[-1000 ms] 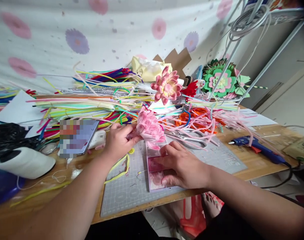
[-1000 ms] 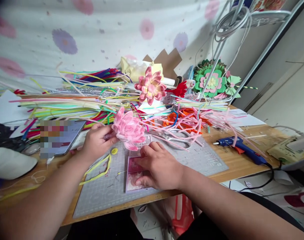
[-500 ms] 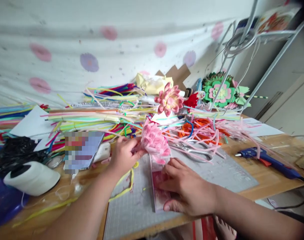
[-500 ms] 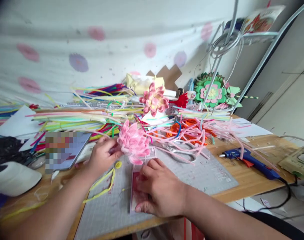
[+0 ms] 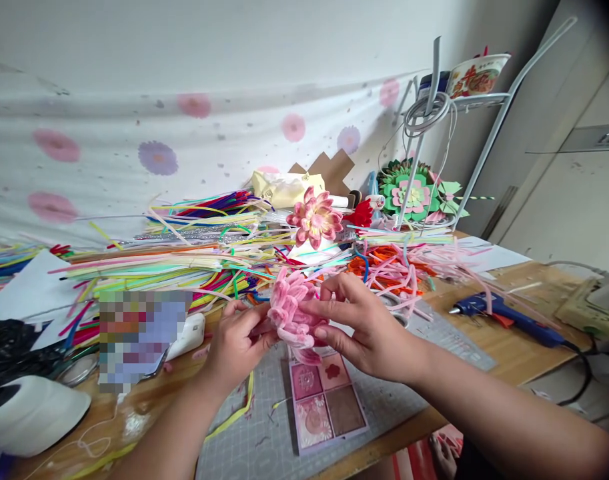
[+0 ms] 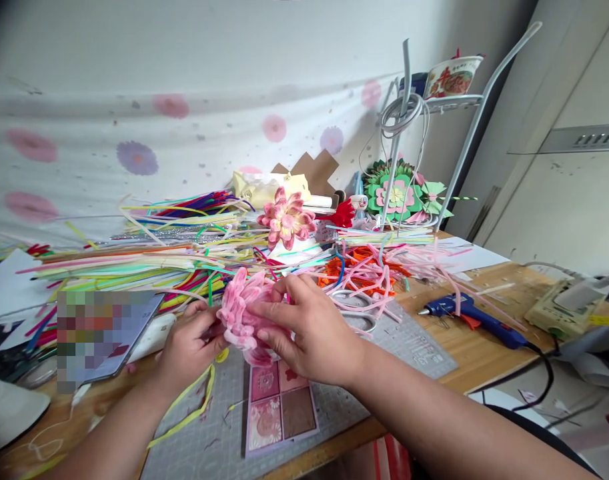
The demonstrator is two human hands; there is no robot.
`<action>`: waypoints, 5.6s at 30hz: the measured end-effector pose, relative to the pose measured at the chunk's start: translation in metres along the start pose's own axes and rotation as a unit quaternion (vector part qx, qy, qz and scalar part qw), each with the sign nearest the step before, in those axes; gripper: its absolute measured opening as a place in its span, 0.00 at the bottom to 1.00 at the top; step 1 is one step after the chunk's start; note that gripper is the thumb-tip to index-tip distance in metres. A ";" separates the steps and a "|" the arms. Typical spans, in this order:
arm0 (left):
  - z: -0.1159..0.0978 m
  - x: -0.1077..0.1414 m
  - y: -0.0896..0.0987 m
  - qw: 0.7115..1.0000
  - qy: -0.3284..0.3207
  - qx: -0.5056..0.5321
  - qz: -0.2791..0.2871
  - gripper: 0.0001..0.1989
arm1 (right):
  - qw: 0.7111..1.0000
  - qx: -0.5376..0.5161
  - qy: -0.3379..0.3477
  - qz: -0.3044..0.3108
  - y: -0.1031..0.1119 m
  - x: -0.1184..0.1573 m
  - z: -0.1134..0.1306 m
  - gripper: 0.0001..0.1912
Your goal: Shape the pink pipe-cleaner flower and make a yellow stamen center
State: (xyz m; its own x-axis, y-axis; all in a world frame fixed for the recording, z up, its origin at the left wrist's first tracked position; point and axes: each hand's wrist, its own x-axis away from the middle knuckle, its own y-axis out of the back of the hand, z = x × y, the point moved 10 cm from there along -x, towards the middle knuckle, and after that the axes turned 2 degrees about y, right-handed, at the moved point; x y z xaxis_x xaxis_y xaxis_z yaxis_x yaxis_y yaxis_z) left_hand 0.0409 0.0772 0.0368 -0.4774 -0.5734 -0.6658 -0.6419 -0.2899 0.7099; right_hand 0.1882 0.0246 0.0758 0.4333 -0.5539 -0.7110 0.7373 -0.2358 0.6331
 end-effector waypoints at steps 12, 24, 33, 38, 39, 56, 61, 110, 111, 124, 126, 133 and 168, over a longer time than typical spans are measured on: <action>-0.007 0.002 -0.007 0.999 -0.028 -0.007 0.017 0.13 | 0.998 0.055 0.039 0.005 0.003 0.002 0.010 0.14; 0.000 0.001 -0.005 0.996 -0.006 -0.088 0.011 0.09 | 1.000 0.010 0.021 -0.017 0.004 0.003 0.013 0.07; 0.045 0.003 0.002 0.982 0.129 -0.134 -0.026 0.18 | 0.950 0.038 -0.029 0.309 -0.079 0.060 -0.005 0.16; 0.037 0.004 -0.002 0.984 0.116 -0.136 -0.015 0.18 | 0.934 0.033 -0.058 0.352 -0.089 0.069 -0.002 0.18; 0.035 0.003 -0.002 0.985 0.109 -0.134 -0.016 0.18 | 0.934 0.026 -0.057 0.352 -0.090 0.070 0.000 0.18; 0.001 0.002 0.007 0.998 0.005 -0.052 -0.038 0.08 | 0.998 -0.063 -0.020 -0.009 0.006 0.002 0.000 0.13; -0.006 0.002 0.006 0.998 -0.016 -0.052 -0.033 0.07 | 0.999 -0.036 -0.008 0.027 -0.006 -0.002 0.001 0.09; 0.044 0.003 -0.013 0.981 0.192 0.016 0.038 0.13 | 0.947 0.040 -0.023 0.317 -0.096 0.061 0.008 0.21; 0.045 0.003 -0.012 0.980 0.193 0.027 0.038 0.14 | 0.949 0.041 -0.024 0.312 -0.094 0.060 0.009 0.20; 0.000 0.000 -0.007 0.996 0.019 -0.088 0.024 0.10 | 0.998 -0.016 -0.008 -0.056 0.018 0.001 -0.005 0.12; -0.004 0.000 -0.008 0.996 0.004 -0.091 0.026 0.11 | 0.999 -0.009 0.002 -0.036 0.008 0.000 -0.007 0.11; -0.003 0.001 -0.013 0.995 0.005 -0.086 0.044 0.12 | 0.999 -0.017 0.024 -0.028 -0.002 -0.001 -0.002 0.10; 0.018 -0.003 -0.013 0.970 0.062 -0.229 0.051 0.15 | 0.982 0.000 -0.002 0.188 -0.054 0.040 -0.013 0.12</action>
State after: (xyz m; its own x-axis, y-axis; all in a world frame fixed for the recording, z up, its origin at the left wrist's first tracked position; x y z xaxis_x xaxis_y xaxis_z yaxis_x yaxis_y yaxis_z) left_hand 0.0399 0.0967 0.0254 -0.4306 -0.6961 -0.5744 -0.2486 -0.5203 0.8170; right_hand 0.1719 0.0257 0.0091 0.6727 -0.6050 -0.4259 0.5259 -0.0138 0.8504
